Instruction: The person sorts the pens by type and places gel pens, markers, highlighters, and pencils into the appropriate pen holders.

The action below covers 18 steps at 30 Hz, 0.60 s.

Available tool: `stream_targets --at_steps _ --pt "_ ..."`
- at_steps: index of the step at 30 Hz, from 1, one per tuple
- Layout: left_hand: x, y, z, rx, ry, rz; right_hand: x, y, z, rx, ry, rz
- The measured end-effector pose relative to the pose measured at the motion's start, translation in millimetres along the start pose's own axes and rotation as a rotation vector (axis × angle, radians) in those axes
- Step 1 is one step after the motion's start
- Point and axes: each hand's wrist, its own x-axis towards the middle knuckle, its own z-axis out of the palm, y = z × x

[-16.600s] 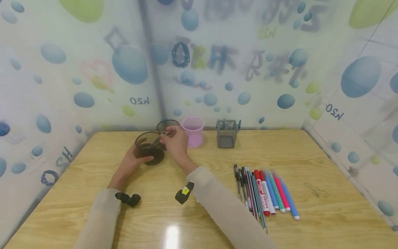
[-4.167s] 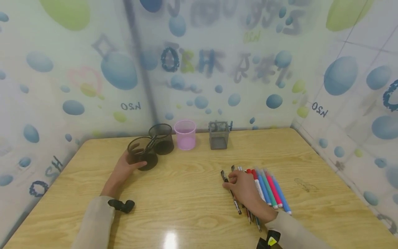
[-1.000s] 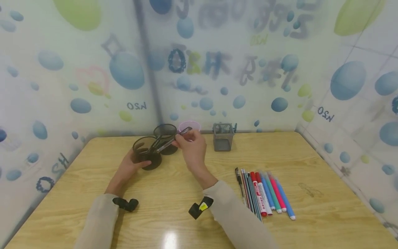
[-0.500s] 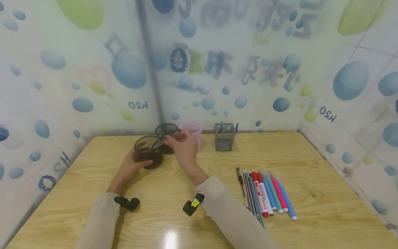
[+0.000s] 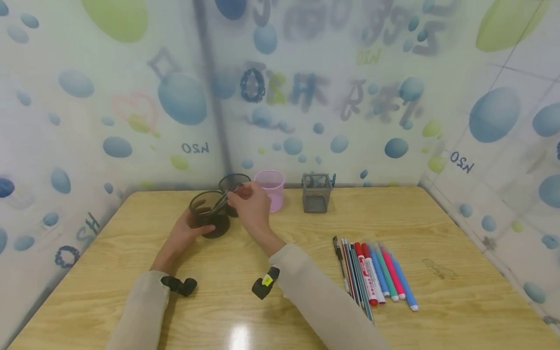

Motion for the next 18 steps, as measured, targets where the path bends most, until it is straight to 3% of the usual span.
stream_targets --at_steps 18 --pt "1.9 0.3 -2.1 -0.024 -0.029 -0.006 2.6 6.6 14.0 -0.022 0.017 -0.012"
